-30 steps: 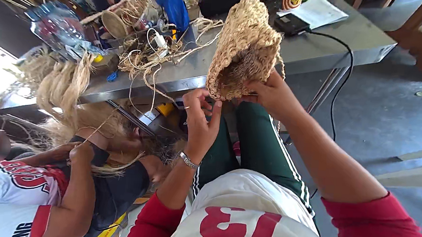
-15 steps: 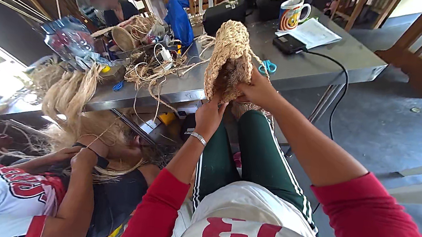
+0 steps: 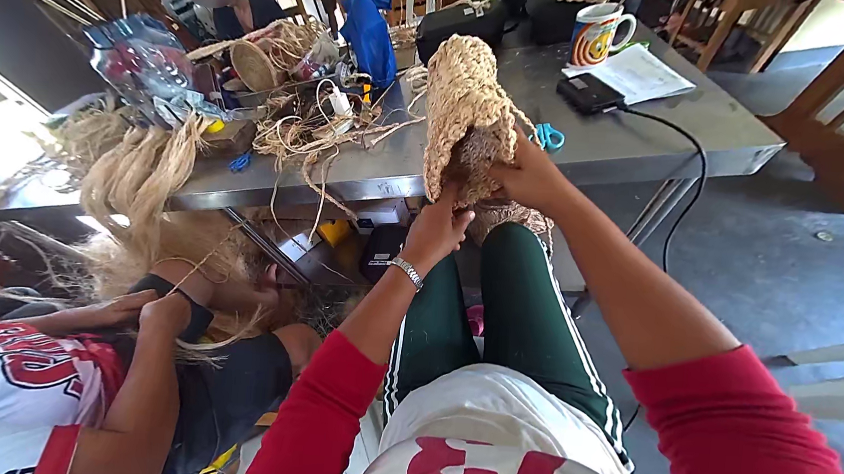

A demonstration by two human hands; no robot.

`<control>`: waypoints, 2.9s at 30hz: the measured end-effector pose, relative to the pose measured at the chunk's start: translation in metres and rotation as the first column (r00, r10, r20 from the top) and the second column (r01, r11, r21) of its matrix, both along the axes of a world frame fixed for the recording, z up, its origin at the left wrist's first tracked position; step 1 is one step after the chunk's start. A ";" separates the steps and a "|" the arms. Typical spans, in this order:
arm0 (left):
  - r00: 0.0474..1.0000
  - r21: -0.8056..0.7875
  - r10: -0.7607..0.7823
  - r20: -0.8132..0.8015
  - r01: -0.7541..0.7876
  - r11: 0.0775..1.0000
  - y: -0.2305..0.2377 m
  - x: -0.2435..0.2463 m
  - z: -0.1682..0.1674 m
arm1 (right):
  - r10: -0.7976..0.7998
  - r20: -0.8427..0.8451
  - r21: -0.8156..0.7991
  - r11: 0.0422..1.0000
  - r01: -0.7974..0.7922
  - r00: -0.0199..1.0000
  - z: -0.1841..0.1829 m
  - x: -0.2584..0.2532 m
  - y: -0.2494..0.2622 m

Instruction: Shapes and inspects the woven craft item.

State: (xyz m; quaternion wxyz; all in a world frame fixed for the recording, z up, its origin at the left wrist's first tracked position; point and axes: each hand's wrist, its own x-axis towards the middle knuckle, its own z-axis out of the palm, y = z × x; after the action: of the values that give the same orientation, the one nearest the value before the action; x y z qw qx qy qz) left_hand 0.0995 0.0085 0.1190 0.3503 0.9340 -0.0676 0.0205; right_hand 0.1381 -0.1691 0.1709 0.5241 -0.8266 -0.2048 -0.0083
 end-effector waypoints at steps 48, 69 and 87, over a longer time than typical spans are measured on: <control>0.988 0.208 -0.008 0.155 -0.025 0.978 -0.031 0.064 0.098 | -0.099 -0.083 -0.087 0.992 0.092 0.992 0.027 -0.005 0.030; 0.991 0.238 0.036 0.132 -0.067 0.969 -0.035 0.064 0.096 | -0.094 -0.093 -0.117 0.990 0.083 0.991 0.026 -0.006 0.029; 0.986 0.278 0.087 0.142 -0.124 0.953 -0.038 0.056 0.099 | -0.109 -0.054 -0.213 0.973 0.095 0.993 0.032 -0.005 0.030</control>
State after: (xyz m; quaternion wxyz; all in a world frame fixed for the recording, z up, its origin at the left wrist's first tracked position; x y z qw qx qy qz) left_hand 0.1553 -0.0292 0.2175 0.2051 0.9738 -0.0419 0.0891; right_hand 0.1330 -0.1387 0.2026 0.4393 -0.8865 -0.1448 0.0133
